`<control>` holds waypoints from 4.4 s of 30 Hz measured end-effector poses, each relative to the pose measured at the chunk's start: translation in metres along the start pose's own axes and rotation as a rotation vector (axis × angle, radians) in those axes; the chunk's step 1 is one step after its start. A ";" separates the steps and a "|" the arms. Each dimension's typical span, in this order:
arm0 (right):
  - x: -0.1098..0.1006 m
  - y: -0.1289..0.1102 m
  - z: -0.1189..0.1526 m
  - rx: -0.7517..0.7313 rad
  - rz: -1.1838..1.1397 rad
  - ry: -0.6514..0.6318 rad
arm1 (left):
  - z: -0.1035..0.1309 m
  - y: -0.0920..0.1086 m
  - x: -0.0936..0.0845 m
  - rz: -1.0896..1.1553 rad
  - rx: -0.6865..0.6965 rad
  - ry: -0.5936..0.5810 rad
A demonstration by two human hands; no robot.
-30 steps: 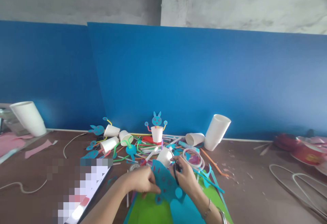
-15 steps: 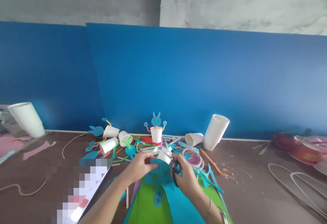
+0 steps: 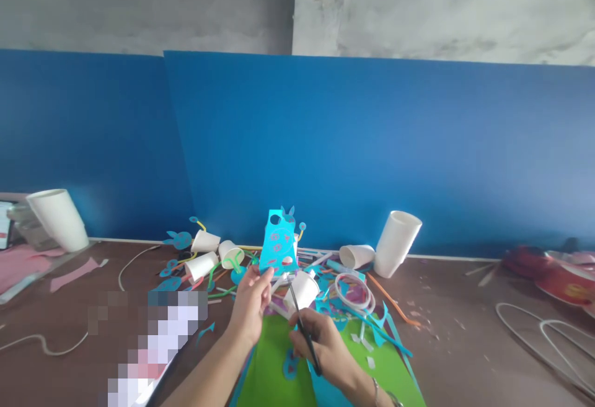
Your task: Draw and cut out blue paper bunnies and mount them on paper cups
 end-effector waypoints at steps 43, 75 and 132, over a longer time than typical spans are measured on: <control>-0.006 -0.008 -0.006 0.017 -0.098 0.166 | 0.017 -0.014 0.016 -0.044 -0.186 -0.193; 0.007 -0.011 0.008 0.130 -0.246 -0.163 | 0.011 -0.018 0.000 -0.597 0.334 0.151; -0.015 -0.018 -0.002 0.149 -0.103 -0.027 | 0.022 0.003 0.021 -0.212 0.031 -0.076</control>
Point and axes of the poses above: each hand's wrist, its own z-axis away from the middle knuckle, its own x-axis out of the palm, y = z × x, the point moved 1 cm from there along -z, towards the middle knuckle, and after that the axes turned 4 degrees about -z, right-handed, at the moved point
